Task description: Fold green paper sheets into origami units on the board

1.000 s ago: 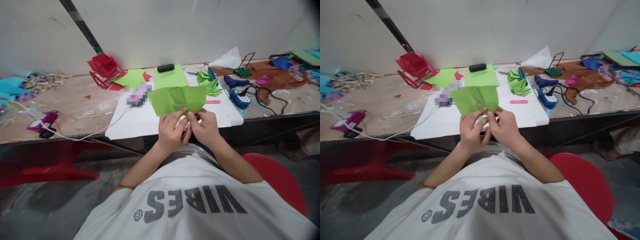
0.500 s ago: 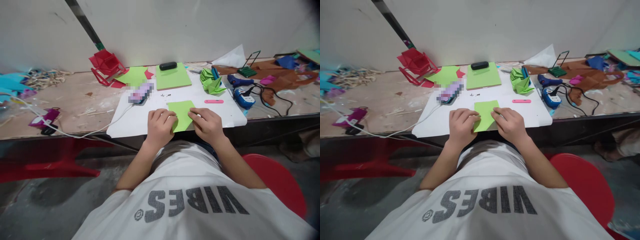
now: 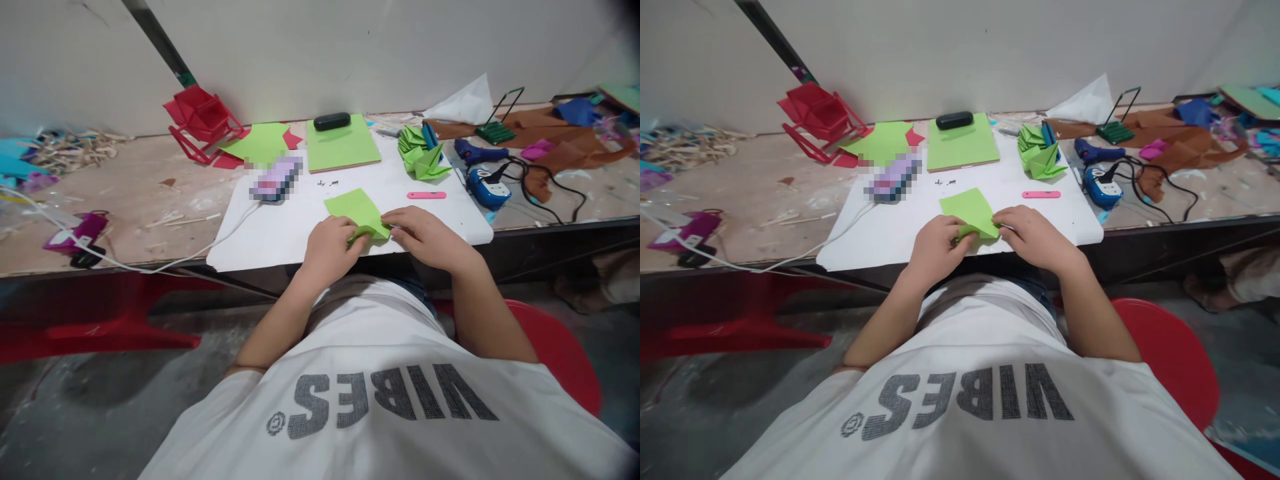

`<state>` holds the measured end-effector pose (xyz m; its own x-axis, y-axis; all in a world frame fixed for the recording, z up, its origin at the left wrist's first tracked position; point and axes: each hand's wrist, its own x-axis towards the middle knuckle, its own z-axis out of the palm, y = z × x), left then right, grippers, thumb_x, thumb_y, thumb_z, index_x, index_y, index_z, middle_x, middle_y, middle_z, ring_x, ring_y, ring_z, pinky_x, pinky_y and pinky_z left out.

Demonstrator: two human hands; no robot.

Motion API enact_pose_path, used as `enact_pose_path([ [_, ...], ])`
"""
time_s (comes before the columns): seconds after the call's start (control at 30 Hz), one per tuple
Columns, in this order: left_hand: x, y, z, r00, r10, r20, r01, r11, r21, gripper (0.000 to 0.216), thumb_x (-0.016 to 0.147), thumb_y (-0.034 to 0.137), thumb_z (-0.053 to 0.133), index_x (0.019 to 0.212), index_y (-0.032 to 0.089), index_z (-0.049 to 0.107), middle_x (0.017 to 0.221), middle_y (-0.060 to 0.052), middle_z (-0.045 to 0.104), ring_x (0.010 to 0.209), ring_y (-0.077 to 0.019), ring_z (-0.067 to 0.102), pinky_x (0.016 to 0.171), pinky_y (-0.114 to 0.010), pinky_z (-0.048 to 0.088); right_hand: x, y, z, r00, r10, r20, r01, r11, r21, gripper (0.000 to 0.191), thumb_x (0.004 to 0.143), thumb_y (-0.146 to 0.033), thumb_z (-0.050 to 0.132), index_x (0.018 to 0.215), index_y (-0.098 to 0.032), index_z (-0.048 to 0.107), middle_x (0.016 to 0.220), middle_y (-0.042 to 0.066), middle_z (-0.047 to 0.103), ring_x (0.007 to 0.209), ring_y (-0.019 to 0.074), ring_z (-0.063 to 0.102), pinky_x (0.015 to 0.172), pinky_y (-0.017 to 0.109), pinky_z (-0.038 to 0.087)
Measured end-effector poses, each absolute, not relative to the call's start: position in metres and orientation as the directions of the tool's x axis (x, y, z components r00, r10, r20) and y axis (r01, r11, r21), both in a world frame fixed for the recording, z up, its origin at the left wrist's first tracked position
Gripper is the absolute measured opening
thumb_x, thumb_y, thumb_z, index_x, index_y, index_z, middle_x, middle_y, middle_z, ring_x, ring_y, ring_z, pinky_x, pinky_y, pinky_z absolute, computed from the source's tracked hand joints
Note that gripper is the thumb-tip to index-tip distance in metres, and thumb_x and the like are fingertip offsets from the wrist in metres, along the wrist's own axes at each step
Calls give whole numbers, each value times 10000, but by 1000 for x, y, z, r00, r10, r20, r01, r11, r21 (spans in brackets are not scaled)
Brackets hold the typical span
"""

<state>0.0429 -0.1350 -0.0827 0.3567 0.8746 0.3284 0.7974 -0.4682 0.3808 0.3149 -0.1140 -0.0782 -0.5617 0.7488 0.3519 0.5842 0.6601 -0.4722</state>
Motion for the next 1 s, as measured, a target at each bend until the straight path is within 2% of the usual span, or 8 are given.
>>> enact_pose_path([
  [0.1,41,-135,-89,304,879,368,784,-450,427,394,1165,351,652,820,236,803,970,-91,851,1022,-291,789,900,-428,588,314,-108,-73,-590,739,326,550,663,-508,387,1129,-328,631,1397,-228,891,1425,167,881,1365,427,796,1225,661,628],
  [0.27,37,-140,-99,267,839,474,701,-506,502,138,1085,221,694,1045,248,824,1098,-53,891,1032,-236,828,873,-351,601,310,-100,-76,-585,736,340,513,661,-549,376,1129,-374,652,1357,-240,919,1387,152,888,1344,398,801,1235,623,624],
  [0.37,41,-140,-103,276,831,483,754,-498,428,56,1009,206,786,978,251,770,1084,-53,889,1026,-251,830,847,-354,576,311,-97,-81,-549,756,358,496,639,-589,343,1097,-365,708,1333,-259,934,1394,142,895,1337,394,811,1230,626,632],
  [0.57,51,-139,-103,327,807,492,862,-468,194,204,1045,249,751,855,254,678,882,-91,809,898,-303,786,734,-400,460,317,-94,-85,-501,793,346,449,580,-680,330,1081,-352,748,1340,-309,949,1389,91,916,1280,353,857,1192,553,663],
  [0.67,49,-141,-104,356,781,512,850,-499,171,101,1000,173,724,939,254,719,943,-89,847,918,-302,796,754,-401,478,317,-94,-85,-478,806,349,454,567,-688,306,1084,-342,745,1295,-317,964,1368,77,926,1267,346,866,1179,538,663],
  [0.77,46,-142,-104,359,781,511,844,-506,179,131,958,147,727,1029,253,756,1014,-80,879,950,-303,812,771,-399,506,315,-94,-87,-464,810,359,452,565,-690,284,1075,-342,762,1264,-319,973,1343,70,934,1255,341,870,1177,524,662],
  [0.9,47,-142,-100,346,812,471,851,-483,207,75,999,197,734,1019,243,789,1034,-91,889,985,-317,823,797,-410,546,314,-94,-88,-437,826,355,451,543,-708,280,1061,-343,766,1246,-308,974,1297,74,940,1206,333,875,1145,507,670],
  [1.0,47,-140,-92,378,832,407,818,-506,274,136,1039,216,728,1090,247,850,1111,-93,910,1097,-327,837,898,-423,601,315,-94,-87,-431,837,338,449,524,-724,284,1058,-366,760,1235,-296,972,1289,74,941,1187,327,872,1124,500,674],
])
